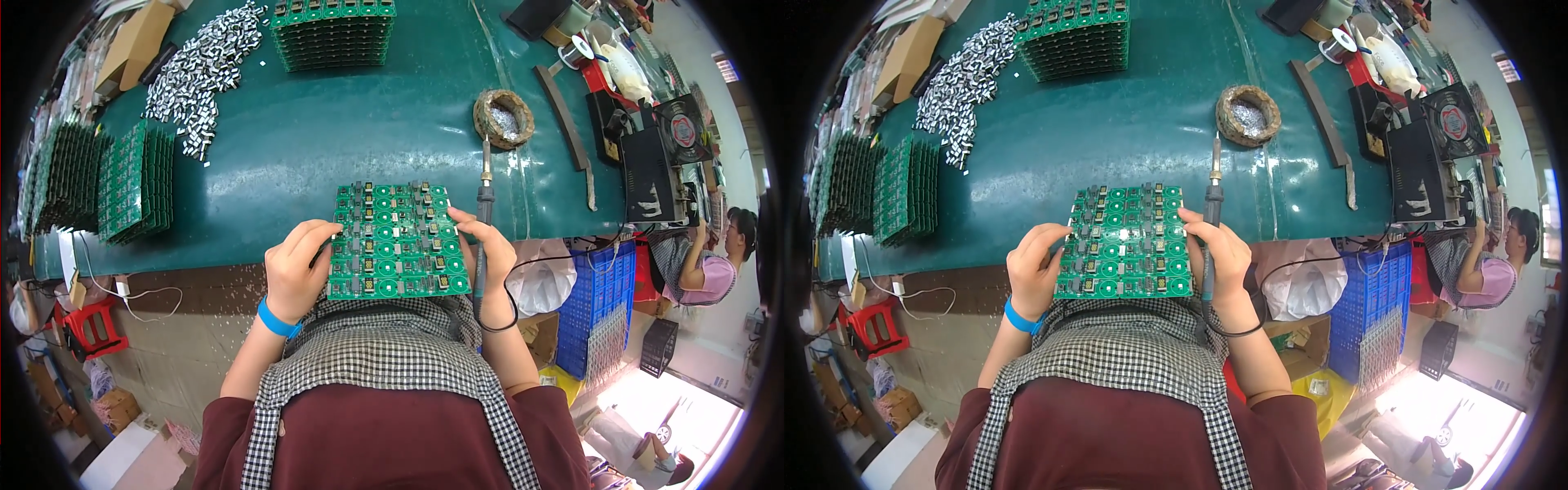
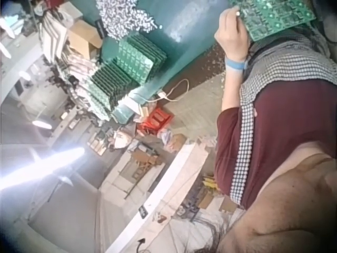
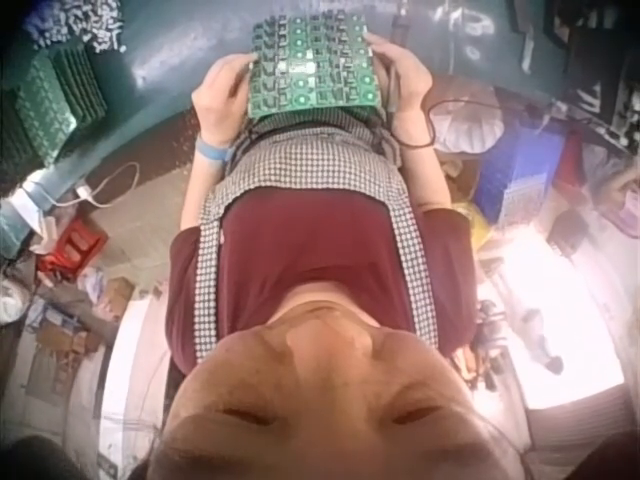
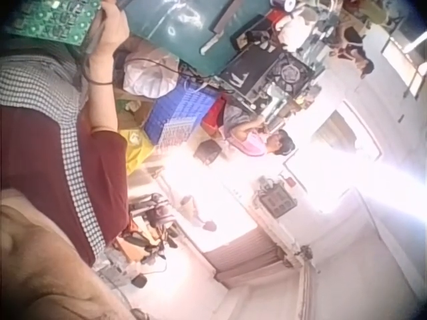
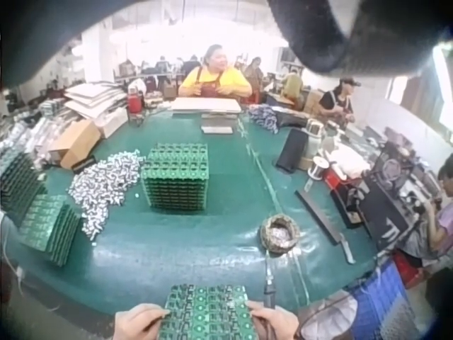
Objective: The person solders electronic components onto a printed circuit board using a soldering iron and solder wire.
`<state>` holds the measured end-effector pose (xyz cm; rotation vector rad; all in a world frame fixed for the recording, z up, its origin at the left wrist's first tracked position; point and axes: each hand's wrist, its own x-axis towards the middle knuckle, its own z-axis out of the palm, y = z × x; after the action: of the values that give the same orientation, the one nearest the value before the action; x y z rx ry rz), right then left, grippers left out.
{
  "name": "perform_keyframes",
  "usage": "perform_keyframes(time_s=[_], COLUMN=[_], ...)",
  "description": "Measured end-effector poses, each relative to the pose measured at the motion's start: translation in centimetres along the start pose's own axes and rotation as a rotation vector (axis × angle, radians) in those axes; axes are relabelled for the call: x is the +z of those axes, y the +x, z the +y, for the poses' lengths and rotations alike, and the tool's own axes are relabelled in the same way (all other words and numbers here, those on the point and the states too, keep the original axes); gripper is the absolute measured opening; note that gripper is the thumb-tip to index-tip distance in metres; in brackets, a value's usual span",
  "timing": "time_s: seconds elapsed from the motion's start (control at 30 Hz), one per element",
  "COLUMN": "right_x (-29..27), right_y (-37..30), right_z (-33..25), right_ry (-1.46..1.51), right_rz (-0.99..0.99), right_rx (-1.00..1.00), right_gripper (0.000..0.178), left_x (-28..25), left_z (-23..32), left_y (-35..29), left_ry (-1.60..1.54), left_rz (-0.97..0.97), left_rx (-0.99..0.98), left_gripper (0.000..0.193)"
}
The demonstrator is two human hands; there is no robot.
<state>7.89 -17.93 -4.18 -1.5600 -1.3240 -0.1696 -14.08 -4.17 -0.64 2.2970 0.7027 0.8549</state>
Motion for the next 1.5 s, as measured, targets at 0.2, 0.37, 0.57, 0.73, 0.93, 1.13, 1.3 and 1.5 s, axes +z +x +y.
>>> perform_keyframes(time_s=[0.2,0.37,0.57,0.73,0.93,1.13,1.3,1.5], right_x=[0.0,0.0,-0.3,-0.7,-0.7,-0.7,-0.7,-1.0], right_y=[0.3,0.3,0.8,1.3,1.2,1.1,1.4,1.4], right_z=[-0.3,-0.1,-0.8,-1.4,-1.5,-1.4,-1.6,-2.0], right_ry=[-0.002,0.007,-0.001,-0.004,-0.016,-0.015,-0.010,0.203], right_rz=[-0.002,-0.005,-0.011,-0.032,-0.036,-0.037,-0.032,0.033], right_rx=[-0.012,-0.030,-0.045,-0.034,-0.038,-0.030,-0.031,0.119], right_gripper=[0.031,0.031,0.029,0.028,0.029,0.029,0.029,0.024], left_x=[0.0,-0.2,-0.4,-0.3,-0.4,-0.4,-0.6,-1.7], left_z=[-0.3,-0.2,0.1,-0.3,-0.2,0.0,0.4,1.4], left_y=[0.0,0.2,0.5,0.7,0.6,0.7,1.1,1.7], left_ry=[-0.016,-0.027,-0.036,-0.062,-0.073,-0.068,-0.049,-0.223], left_rz=[0.041,0.036,0.065,0.105,0.098,0.094,0.118,0.136], left_rx=[-0.002,-0.017,-0.007,0.030,0.003,0.005,0.015,-0.148], left_gripper=[0.025,0.025,0.023,0.023,0.026,0.030,0.020,0.014])
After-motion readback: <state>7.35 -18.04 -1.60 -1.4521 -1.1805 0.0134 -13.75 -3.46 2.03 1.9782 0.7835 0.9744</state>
